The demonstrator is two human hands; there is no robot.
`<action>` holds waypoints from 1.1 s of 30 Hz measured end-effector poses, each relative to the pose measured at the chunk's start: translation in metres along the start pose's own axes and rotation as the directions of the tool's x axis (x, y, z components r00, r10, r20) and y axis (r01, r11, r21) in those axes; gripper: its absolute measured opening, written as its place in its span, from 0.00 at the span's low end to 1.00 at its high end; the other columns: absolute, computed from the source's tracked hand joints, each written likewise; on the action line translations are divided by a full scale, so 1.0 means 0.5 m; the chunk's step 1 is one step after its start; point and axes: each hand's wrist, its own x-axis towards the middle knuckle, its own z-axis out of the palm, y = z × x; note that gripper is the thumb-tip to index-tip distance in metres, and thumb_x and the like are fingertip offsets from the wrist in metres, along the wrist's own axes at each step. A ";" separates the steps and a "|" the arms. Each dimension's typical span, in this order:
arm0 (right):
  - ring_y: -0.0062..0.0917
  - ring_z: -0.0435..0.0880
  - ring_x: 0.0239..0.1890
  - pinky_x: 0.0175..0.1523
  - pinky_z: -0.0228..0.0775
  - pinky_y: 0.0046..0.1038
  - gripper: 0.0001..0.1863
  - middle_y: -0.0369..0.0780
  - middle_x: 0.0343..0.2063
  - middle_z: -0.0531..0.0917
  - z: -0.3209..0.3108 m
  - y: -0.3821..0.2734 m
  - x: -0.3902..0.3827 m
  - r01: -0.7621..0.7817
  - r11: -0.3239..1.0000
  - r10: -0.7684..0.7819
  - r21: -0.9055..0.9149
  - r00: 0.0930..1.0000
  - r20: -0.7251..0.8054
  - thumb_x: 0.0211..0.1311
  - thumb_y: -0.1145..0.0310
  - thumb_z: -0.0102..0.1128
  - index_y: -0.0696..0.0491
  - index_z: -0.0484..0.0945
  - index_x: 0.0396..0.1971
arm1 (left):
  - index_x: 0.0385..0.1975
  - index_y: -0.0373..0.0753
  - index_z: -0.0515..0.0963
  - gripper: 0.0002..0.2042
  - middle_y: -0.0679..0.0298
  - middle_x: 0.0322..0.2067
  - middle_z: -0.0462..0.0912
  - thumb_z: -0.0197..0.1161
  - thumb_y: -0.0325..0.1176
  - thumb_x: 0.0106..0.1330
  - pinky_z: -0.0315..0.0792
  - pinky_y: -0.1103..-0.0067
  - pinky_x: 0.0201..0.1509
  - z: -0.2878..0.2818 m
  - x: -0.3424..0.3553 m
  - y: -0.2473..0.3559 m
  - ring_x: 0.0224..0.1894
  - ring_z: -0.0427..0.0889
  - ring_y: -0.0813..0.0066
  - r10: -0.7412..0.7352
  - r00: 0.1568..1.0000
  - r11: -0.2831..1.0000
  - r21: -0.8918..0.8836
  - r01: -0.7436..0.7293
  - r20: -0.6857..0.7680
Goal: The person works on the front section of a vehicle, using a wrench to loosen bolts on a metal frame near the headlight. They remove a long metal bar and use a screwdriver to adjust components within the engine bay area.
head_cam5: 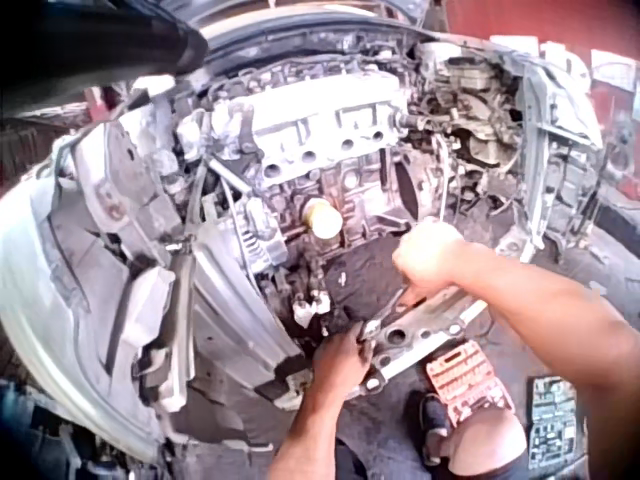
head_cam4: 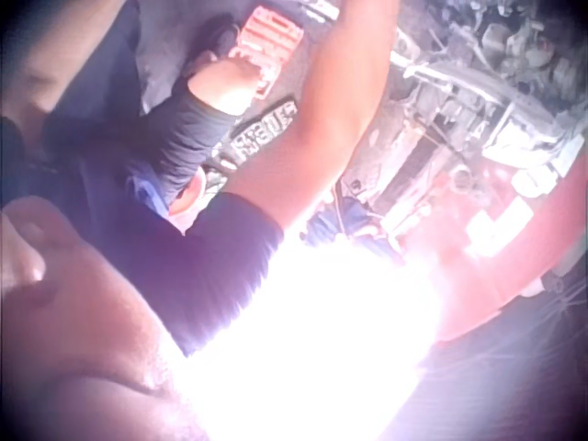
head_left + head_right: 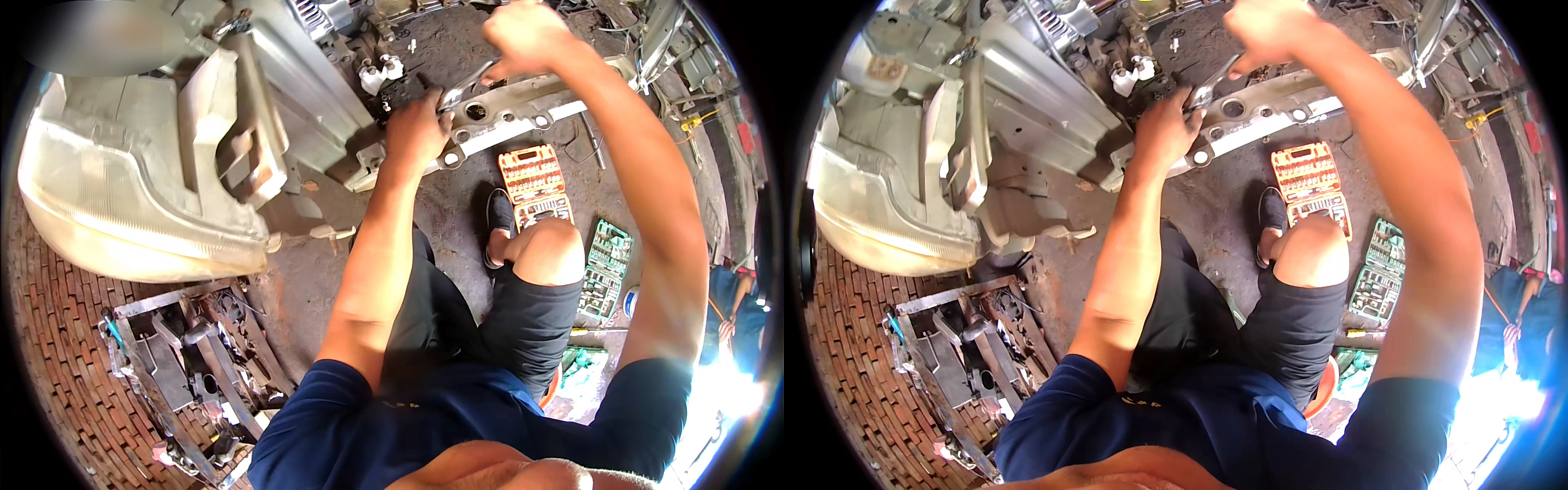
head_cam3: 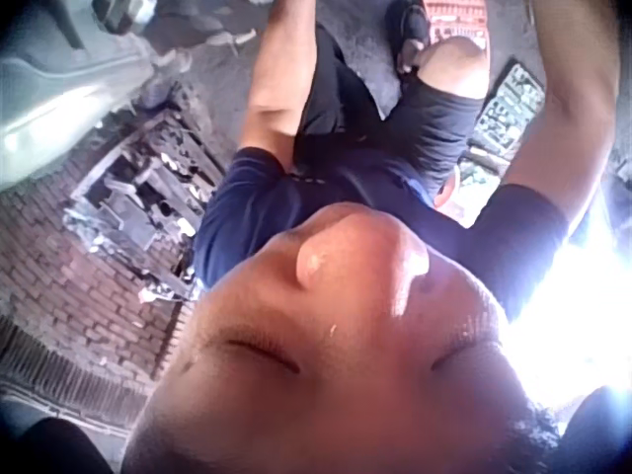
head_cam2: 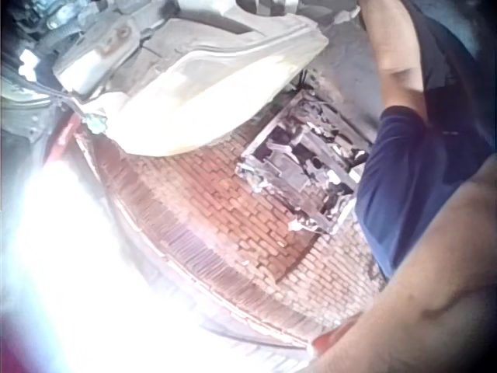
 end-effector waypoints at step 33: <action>0.45 0.90 0.37 0.45 0.81 0.45 0.38 0.47 0.29 0.89 -0.152 0.021 0.038 -0.053 0.996 0.054 0.077 0.998 -0.017 0.40 0.30 0.78 0.55 0.89 0.31 | 0.61 0.35 0.74 0.22 0.59 0.54 0.82 0.69 0.39 0.74 0.73 0.58 0.72 0.050 0.029 0.052 0.58 0.83 0.64 -0.446 0.853 0.016 -0.956 -0.294 -0.270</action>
